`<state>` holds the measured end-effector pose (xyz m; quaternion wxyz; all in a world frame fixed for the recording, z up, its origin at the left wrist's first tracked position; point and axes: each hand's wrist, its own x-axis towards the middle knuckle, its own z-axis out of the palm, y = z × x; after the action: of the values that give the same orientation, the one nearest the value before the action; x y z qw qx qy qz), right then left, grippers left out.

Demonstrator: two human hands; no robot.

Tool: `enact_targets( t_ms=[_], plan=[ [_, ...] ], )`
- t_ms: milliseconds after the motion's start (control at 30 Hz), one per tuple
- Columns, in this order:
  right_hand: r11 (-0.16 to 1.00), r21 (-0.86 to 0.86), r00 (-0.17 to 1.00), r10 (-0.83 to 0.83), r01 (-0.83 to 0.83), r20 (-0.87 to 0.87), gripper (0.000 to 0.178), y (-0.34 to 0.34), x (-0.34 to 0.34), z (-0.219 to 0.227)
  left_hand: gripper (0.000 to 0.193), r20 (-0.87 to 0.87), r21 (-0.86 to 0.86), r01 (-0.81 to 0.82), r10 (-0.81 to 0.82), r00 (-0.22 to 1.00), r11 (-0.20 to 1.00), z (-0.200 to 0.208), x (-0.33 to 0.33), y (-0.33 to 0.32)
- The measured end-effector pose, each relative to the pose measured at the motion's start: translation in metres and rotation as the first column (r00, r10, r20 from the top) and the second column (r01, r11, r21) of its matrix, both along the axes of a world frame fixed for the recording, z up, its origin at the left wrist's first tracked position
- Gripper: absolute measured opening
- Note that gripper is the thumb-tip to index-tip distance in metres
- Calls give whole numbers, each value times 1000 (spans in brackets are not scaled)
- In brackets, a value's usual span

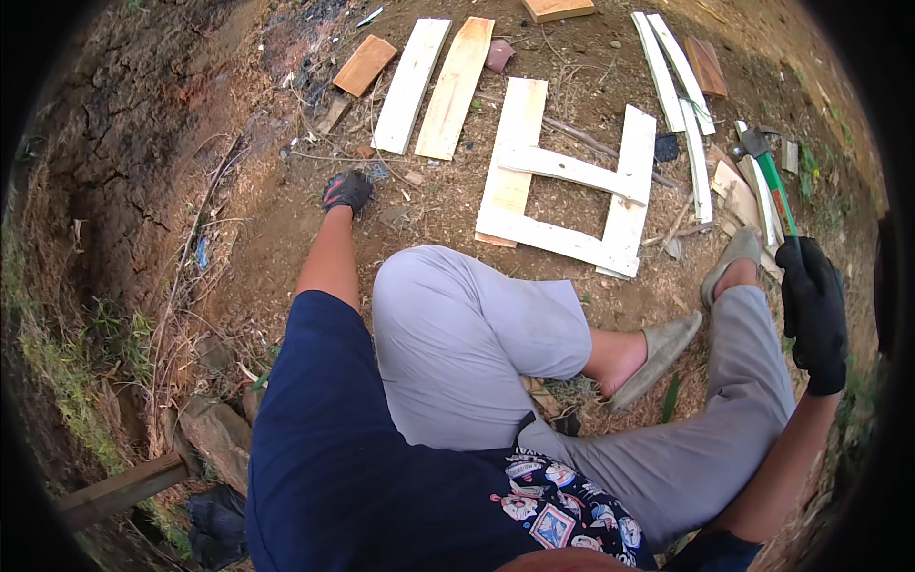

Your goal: The person sits on the ground and assembles a wooden frame using planks and a hammer. They position the planks into a rectangular shape and drive nails into the joints to secure the structure.

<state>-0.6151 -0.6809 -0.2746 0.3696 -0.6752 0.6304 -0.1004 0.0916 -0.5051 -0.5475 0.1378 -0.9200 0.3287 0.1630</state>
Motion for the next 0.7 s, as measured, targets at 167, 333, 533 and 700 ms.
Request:
enact_targets(
  t_ms=[167,333,533,700],
  plan=[
    [1000,-14,1000,-10,10,27,30,2,6,6,43,-74,-207,-128,115,991,970,5,2,11],
    [997,58,997,-48,45,61,28,7,10,6,43,-306,-393,-261,142,941,882,4,26,20],
    [995,92,999,32,-32,5,26,5,11,4,26,-793,-567,-678,-87,603,468,46,-43,-26],
    [984,180,995,7,11,-100,27,16,20,-11,30,-598,-637,-187,-326,732,748,110,-184,-105]
  ],
)
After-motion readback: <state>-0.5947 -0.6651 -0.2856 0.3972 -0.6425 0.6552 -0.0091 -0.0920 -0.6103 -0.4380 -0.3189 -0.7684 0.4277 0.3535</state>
